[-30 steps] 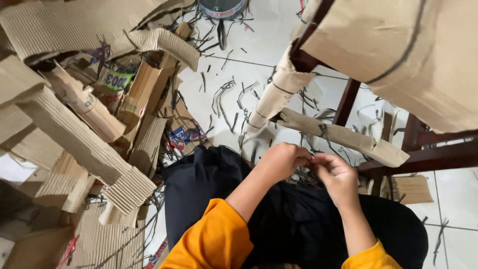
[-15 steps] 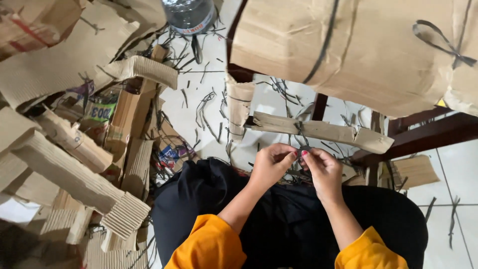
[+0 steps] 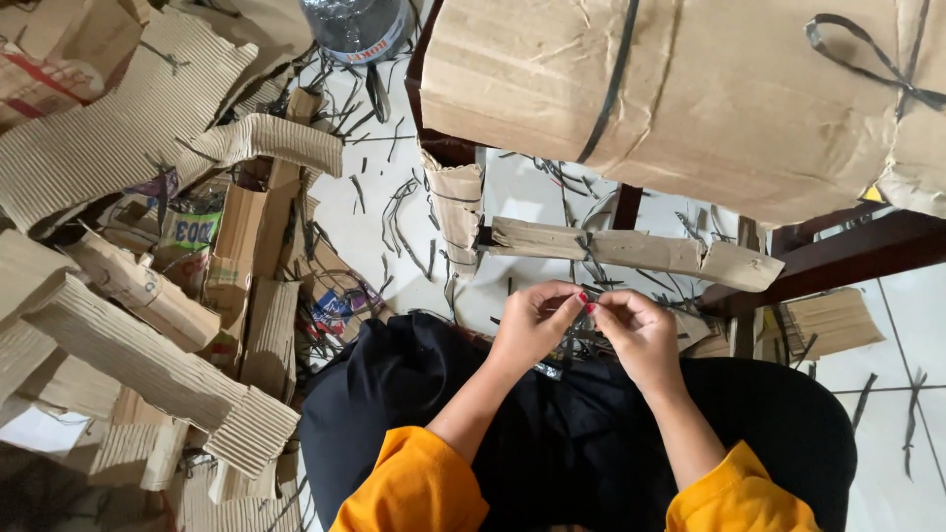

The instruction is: The person sits on the floor and repeatedly ties black cord strips around a cardboard piece attached to a table leg. They use scissors to cut the cord, then wrap and knot it by hand, repeating the process several times.

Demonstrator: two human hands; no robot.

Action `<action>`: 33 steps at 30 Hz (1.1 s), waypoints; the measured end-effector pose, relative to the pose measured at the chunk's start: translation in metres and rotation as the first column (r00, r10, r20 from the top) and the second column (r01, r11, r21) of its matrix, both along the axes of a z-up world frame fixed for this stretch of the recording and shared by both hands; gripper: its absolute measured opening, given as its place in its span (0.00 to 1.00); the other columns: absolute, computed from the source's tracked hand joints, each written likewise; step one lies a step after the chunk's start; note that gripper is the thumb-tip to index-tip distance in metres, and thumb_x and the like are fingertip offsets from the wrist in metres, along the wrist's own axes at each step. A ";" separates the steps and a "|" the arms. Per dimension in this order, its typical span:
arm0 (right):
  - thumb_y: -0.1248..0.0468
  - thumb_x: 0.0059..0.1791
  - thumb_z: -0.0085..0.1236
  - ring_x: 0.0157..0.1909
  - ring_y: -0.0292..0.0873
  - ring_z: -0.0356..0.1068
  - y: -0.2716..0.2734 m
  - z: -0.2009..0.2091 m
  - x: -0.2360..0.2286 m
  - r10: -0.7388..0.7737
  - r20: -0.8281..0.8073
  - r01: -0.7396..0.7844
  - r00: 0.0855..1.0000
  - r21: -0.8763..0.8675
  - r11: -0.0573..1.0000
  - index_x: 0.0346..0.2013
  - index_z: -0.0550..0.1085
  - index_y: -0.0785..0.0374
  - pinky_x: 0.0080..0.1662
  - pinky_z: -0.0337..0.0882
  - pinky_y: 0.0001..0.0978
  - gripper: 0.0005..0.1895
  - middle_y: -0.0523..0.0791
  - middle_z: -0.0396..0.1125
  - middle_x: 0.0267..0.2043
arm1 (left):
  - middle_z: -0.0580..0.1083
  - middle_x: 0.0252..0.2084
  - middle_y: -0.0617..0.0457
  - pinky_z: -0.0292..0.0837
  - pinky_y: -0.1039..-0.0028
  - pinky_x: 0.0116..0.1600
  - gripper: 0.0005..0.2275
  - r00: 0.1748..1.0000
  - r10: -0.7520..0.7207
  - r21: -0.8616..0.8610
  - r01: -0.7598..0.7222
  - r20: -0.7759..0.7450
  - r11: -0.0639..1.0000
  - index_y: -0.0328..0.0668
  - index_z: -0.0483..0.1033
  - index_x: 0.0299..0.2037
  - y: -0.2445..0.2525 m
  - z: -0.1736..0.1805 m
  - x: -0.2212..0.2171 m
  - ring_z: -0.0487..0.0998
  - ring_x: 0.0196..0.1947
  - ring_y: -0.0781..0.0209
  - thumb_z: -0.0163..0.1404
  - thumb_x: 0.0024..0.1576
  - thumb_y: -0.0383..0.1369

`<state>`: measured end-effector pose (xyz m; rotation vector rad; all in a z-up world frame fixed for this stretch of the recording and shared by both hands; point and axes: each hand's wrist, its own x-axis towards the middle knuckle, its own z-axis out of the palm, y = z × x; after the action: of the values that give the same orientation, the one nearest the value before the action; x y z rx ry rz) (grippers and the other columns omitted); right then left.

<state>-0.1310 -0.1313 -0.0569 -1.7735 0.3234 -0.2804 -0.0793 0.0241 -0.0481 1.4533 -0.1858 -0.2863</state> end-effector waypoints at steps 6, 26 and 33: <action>0.71 0.48 0.65 0.28 0.39 0.73 -0.001 0.003 0.003 0.052 0.069 -0.055 0.996 0.042 0.998 0.39 0.79 0.70 0.33 0.77 0.29 0.06 0.51 0.73 0.30 | 0.81 0.30 0.42 0.81 0.70 0.38 0.07 1.000 -0.002 0.026 0.002 0.009 1.000 0.34 0.84 0.43 0.001 -0.001 0.000 0.82 0.33 0.61 0.57 0.60 0.29; 0.74 0.49 0.63 0.28 0.37 0.70 -0.007 0.005 0.007 0.144 0.173 -0.137 0.974 -0.049 0.989 0.34 0.79 0.68 0.33 0.76 0.28 0.01 0.47 0.72 0.32 | 0.81 0.31 0.43 0.80 0.71 0.41 0.07 0.999 0.010 -0.027 -0.011 -0.036 1.000 0.33 0.83 0.41 0.000 -0.015 -0.001 0.82 0.35 0.61 0.58 0.59 0.29; 0.74 0.46 0.66 0.29 0.40 0.72 -0.002 0.020 0.007 0.222 0.239 -0.151 0.945 -0.283 0.947 0.33 0.79 0.65 0.33 0.75 0.28 0.04 0.45 0.72 0.34 | 0.79 0.28 0.45 0.79 0.71 0.39 0.06 1.000 0.012 -0.006 -0.013 -0.027 1.000 0.34 0.82 0.38 0.002 -0.016 0.000 0.80 0.34 0.62 0.57 0.59 0.30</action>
<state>-0.1244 -0.1328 -0.0371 -1.9804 -0.0833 -0.4371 -0.0792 0.0261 -0.0641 1.4433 -0.1557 -0.2946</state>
